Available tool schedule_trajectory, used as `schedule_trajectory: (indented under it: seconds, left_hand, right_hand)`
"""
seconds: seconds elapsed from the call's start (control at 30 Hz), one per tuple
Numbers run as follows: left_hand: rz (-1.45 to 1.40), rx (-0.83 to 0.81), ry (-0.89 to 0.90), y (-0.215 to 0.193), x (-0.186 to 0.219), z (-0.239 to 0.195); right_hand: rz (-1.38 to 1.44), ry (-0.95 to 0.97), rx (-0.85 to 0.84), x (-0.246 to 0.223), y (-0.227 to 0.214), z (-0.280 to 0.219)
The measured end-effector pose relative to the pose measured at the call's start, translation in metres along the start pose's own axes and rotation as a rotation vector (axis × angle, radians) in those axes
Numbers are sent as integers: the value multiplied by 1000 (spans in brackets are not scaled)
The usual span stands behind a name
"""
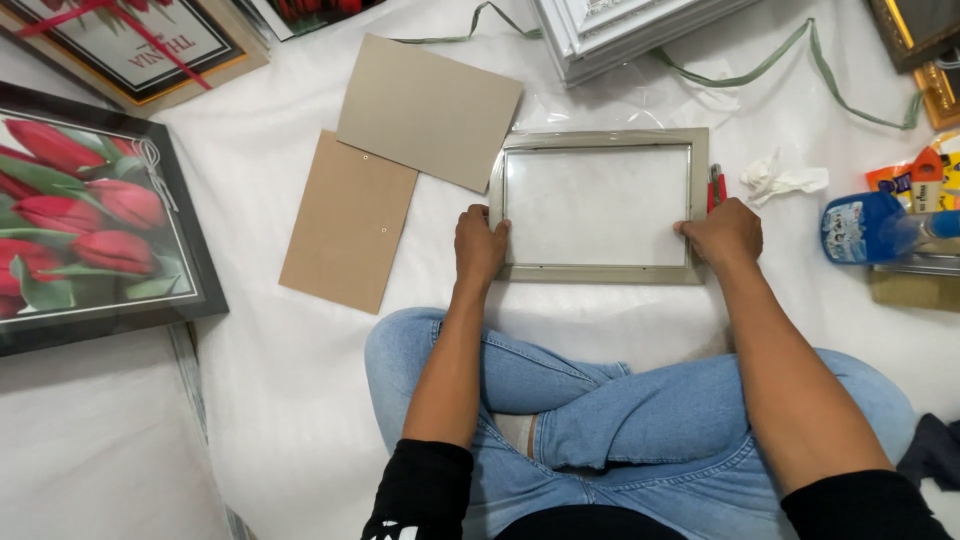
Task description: Assembling a picture frame by cleaning the glass, inserting the artwork, and securing the backing.
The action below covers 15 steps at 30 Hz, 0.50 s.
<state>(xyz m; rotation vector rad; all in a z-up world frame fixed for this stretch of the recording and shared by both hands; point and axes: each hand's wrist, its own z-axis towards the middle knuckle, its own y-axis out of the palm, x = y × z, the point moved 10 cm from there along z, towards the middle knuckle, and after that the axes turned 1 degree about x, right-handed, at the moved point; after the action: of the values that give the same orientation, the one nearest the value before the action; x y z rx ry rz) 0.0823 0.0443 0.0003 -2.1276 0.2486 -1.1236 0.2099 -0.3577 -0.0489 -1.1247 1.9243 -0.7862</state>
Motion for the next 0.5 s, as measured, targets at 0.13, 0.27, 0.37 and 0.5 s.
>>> schedule_trajectory:
  seconds: [0.13,0.27,0.37,0.5]
  left_hand:
    - [-66,74,-37,-6,-12,8]
    - [-411,343,-297,-15,-53,60]
    - [-820,480,-462,-3,-96,109]
    - [-973,515,-514,-8,-100,137]
  right_hand:
    - [51,-64,57,-9,-12,-4]
    - [99,-93,115,-21,-22,-3]
    - [122,-85,120,-27,-27,-14]
    - [199,-101,151,-29,-33,-15]
